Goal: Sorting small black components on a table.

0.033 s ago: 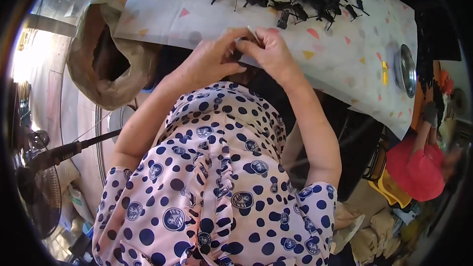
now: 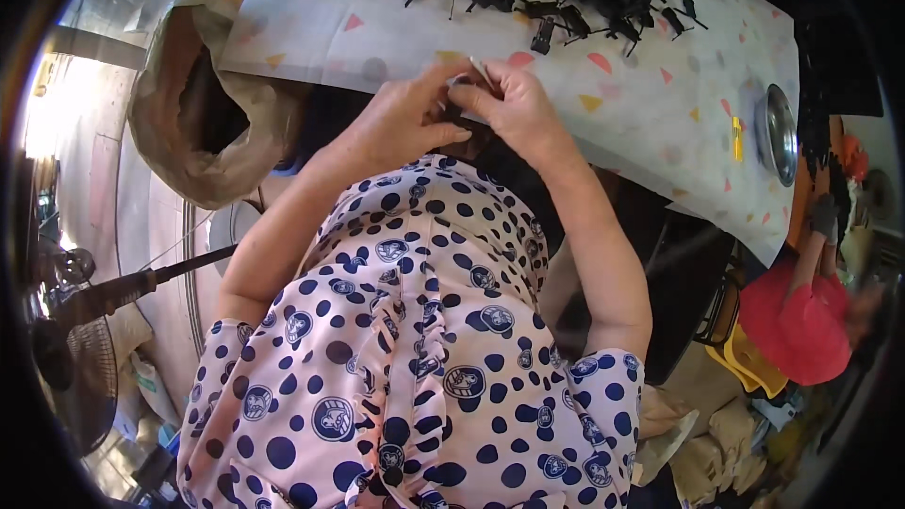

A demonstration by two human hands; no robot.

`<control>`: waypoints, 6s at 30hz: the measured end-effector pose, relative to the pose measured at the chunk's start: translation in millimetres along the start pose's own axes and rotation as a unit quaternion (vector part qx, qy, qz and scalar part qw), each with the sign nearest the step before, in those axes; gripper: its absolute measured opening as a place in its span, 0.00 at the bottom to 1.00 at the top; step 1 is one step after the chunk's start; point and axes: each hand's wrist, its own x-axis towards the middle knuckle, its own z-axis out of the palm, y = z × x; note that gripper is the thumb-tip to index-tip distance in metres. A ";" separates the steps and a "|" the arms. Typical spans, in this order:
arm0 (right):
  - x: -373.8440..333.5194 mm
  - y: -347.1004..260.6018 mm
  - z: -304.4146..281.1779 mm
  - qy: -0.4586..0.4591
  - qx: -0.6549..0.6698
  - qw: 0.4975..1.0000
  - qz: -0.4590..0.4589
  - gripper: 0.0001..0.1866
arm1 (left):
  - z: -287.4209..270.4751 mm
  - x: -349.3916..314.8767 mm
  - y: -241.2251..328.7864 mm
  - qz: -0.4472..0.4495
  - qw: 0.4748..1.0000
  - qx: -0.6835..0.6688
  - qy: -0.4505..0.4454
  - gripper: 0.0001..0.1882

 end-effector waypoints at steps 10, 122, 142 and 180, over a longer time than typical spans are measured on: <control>-46.9 18.5 23.1 0.058 -0.010 0.997 0.043 0.18 | 20.9 -29.5 -20.6 -0.081 0.957 -0.275 0.034 0.22; 2.2 -9.3 -53.6 0.285 -0.638 0.711 -0.073 0.12 | -65.4 -57.6 -46.0 -0.055 0.958 -0.102 0.263 0.21; -36.5 -3.0 -6.7 0.014 -0.498 0.794 -0.348 0.21 | 8.2 -18.1 -23.3 -0.203 0.692 -0.683 -0.111 0.15; -37.8 44.6 34.7 0.103 0.020 0.994 -0.003 0.12 | 20.5 -28.1 -14.1 -0.105 0.924 -0.327 0.168 0.16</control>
